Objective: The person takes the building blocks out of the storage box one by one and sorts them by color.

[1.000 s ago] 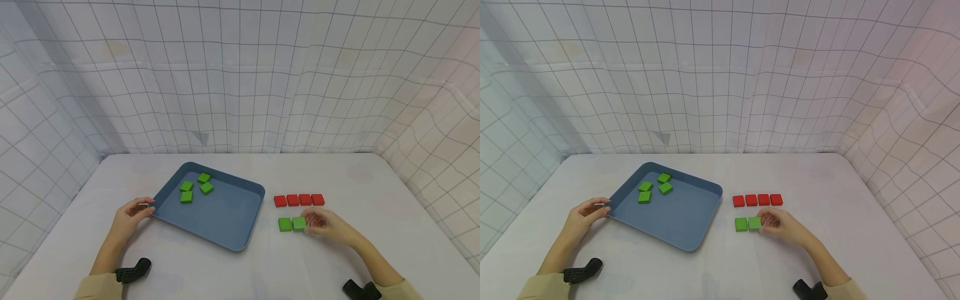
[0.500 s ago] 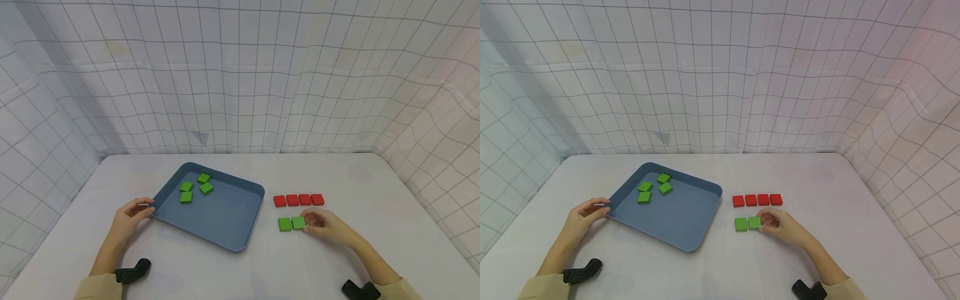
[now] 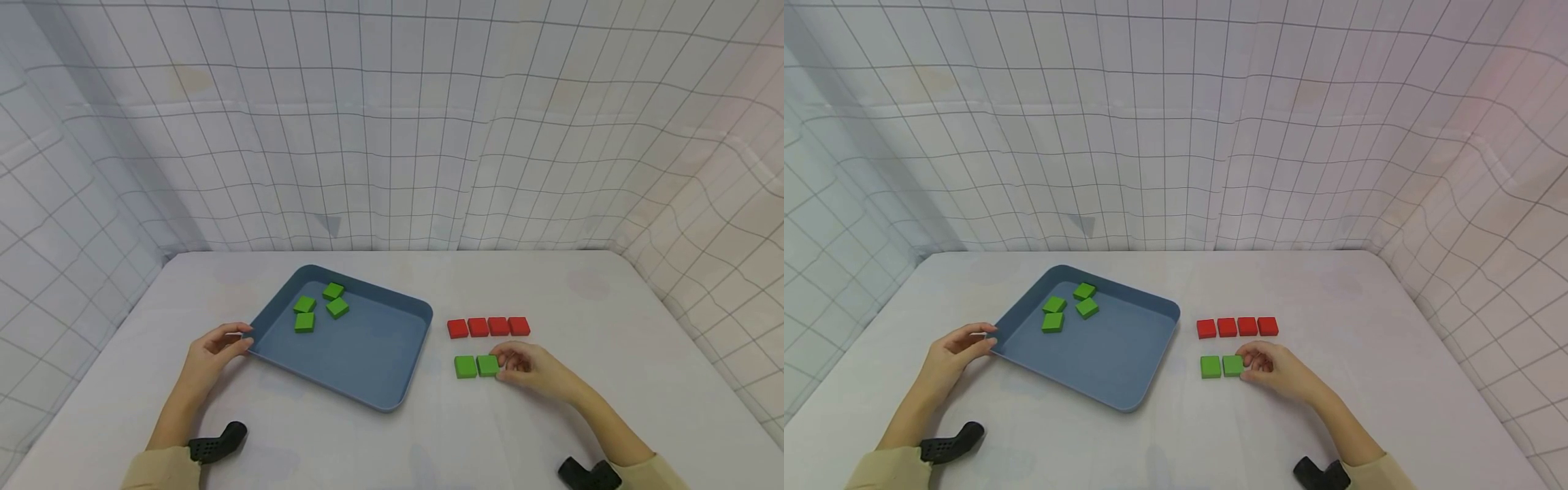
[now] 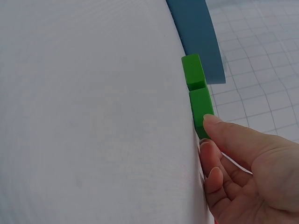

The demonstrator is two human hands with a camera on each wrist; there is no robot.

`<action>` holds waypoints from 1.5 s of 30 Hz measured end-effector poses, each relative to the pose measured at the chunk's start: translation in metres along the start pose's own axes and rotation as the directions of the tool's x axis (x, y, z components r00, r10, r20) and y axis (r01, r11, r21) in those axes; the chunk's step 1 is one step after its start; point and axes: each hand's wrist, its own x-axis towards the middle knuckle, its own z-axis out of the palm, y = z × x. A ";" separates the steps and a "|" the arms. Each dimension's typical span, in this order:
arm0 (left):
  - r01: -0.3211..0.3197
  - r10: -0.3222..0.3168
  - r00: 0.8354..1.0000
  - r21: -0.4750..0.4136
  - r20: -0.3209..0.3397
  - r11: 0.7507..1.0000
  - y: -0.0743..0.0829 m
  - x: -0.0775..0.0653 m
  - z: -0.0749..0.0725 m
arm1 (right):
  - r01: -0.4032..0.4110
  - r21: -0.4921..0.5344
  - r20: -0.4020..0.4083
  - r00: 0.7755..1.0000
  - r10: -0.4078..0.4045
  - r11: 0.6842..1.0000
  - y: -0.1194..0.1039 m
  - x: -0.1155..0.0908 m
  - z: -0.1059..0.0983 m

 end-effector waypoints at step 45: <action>-0.010 0.010 1.000 -0.043 0.007 0.999 0.003 -0.001 0.000 | 0.150 0.030 -0.094 0.985 -0.147 0.988 -0.087 0.081 0.011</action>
